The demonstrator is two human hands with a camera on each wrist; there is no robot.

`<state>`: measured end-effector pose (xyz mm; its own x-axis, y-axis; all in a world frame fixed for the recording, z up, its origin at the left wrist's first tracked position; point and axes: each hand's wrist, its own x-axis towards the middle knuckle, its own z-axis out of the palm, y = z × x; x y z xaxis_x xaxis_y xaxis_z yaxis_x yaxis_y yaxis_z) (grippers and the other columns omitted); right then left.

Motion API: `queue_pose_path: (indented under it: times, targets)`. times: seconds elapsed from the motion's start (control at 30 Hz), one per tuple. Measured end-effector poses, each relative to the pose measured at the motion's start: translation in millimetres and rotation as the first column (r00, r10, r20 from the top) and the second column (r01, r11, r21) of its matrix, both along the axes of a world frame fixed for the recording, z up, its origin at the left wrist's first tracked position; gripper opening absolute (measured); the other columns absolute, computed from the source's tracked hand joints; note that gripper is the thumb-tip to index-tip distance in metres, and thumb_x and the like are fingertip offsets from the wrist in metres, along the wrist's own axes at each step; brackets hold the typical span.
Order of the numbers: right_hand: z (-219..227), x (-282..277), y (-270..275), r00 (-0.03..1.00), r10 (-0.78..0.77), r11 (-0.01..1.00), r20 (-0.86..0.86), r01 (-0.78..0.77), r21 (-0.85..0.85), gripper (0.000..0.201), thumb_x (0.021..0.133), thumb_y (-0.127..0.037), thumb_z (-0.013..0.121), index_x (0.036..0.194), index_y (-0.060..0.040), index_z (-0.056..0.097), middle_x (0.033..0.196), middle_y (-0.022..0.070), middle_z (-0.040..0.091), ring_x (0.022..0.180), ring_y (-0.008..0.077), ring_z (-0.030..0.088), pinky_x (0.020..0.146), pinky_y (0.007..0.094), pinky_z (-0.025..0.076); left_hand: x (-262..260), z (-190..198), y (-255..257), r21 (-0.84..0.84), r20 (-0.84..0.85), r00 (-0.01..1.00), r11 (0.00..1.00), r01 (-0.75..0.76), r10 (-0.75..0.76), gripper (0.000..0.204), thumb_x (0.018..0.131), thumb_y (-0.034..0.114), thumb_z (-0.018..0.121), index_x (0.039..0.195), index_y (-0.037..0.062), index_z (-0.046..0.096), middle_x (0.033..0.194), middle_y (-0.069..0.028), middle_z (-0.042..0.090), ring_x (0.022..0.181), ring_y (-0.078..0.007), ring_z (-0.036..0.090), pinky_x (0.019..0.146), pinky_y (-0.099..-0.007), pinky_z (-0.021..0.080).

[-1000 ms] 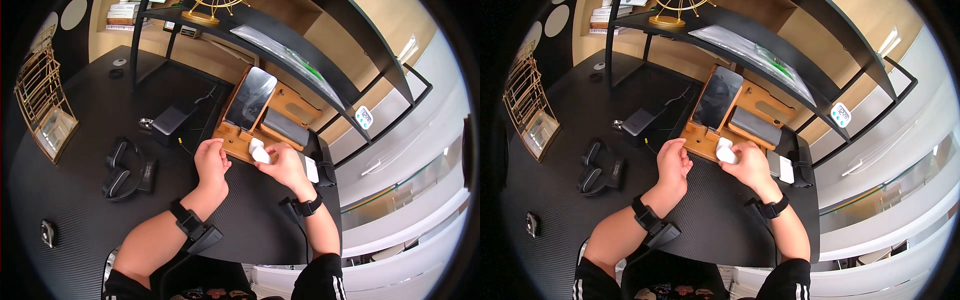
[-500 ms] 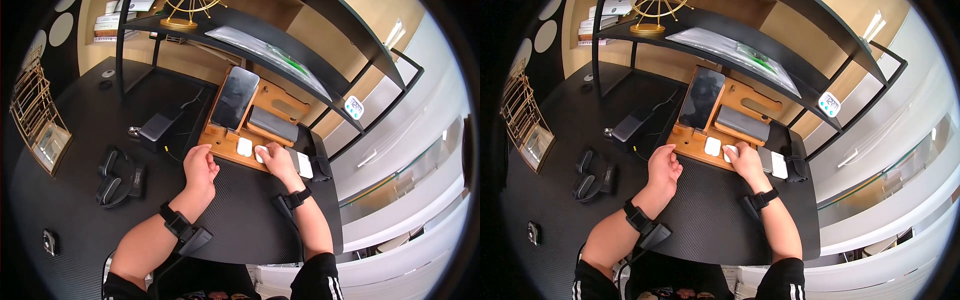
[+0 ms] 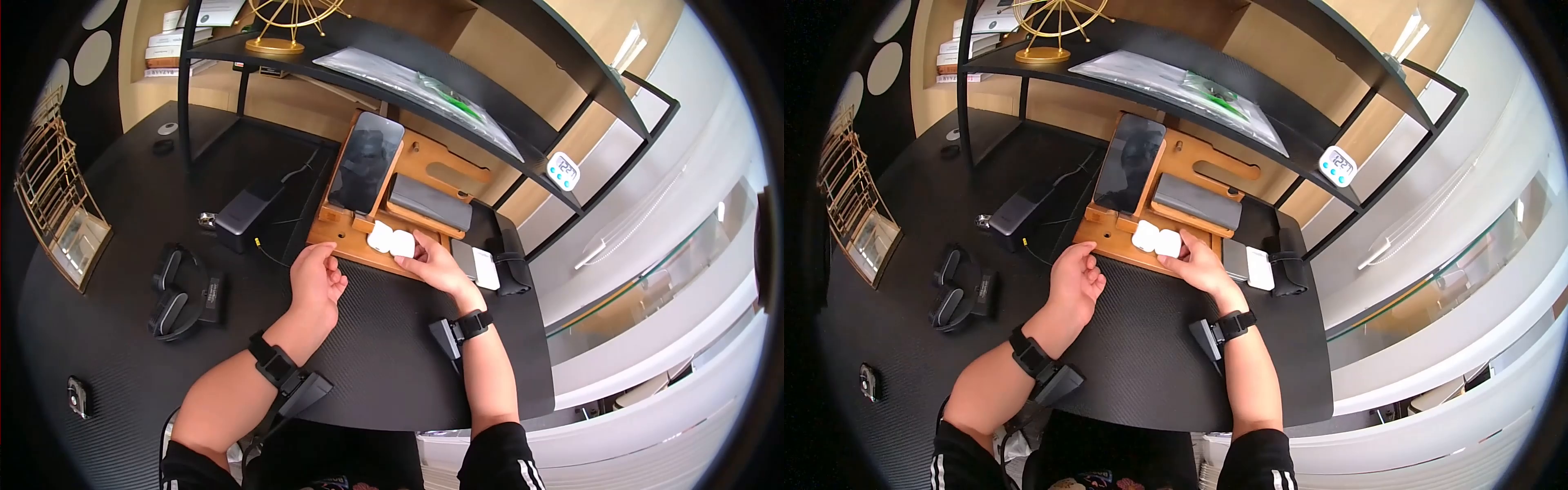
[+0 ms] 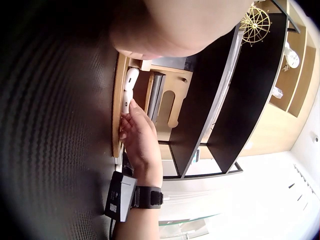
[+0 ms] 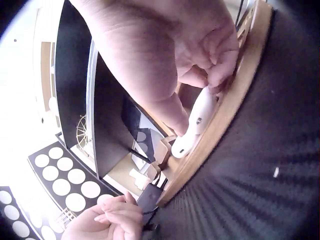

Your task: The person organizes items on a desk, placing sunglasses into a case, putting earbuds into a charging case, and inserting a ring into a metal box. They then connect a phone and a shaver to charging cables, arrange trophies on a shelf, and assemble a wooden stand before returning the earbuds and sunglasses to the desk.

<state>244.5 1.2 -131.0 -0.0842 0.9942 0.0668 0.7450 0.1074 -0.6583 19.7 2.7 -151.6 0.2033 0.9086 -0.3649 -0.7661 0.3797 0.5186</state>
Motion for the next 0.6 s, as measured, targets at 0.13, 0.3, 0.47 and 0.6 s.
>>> queue_pose_path:
  times: [0.13,0.3,0.47,0.6]
  targets:
    - [-10,-1,-4,0.941,-0.256,0.963,-0.222,0.267,0.023,0.025,0.083,-0.022,0.066,0.092,-0.0057,0.05,0.07,-0.0021,0.049,0.057,0.0048,0.045,0.048,0.0201,0.037,0,-1,1,-0.01,0.0,0.996,0.996,0.087,-0.087,0.004,0.084,0.015,0.059,0.085,0.0122,0.056,0.063,0.0042,0.045,0.055,-0.0078,0.039,0.057,-0.0237,0.038]
    - [-17,7,-5,0.767,-0.232,0.954,-0.599,0.3,0.014,0.031,0.083,-0.012,0.065,0.067,-0.0129,0.038,0.059,-0.0078,0.041,0.046,0.0018,0.034,0.039,0.0203,0.027,0,-3,3,0.052,-0.055,0.943,0.942,0.331,-0.328,0.006,0.085,0.017,0.058,0.086,0.0113,0.059,0.068,0.0025,0.053,0.058,-0.0087,0.046,0.057,-0.0244,0.041]
    - [-30,14,-1,0.852,-0.174,0.955,-0.493,0.268,0.127,0.03,0.083,-0.011,0.065,0.062,-0.0141,0.044,0.059,-0.0095,0.041,0.052,0.0013,0.035,0.045,0.0202,0.029,-2,17,-12,0.22,-0.34,0.768,0.748,0.626,-0.543,0.013,0.088,0.019,0.056,0.096,0.0104,0.061,0.079,-0.0015,0.061,0.067,-0.0103,0.058,0.064,-0.0251,0.049]
    - [-29,18,0,0.833,-0.155,0.968,-0.531,0.236,0.088,0.03,0.085,-0.011,0.063,0.063,-0.0147,0.042,0.054,-0.009,0.04,0.045,0.0008,0.034,0.039,0.0197,0.025,-26,59,-40,0.476,-0.595,0.654,0.451,0.755,-0.467,0.021,0.092,0.023,0.053,0.105,0.0067,0.055,0.085,-0.0028,0.061,0.071,-0.0101,0.059,0.065,-0.0245,0.047]
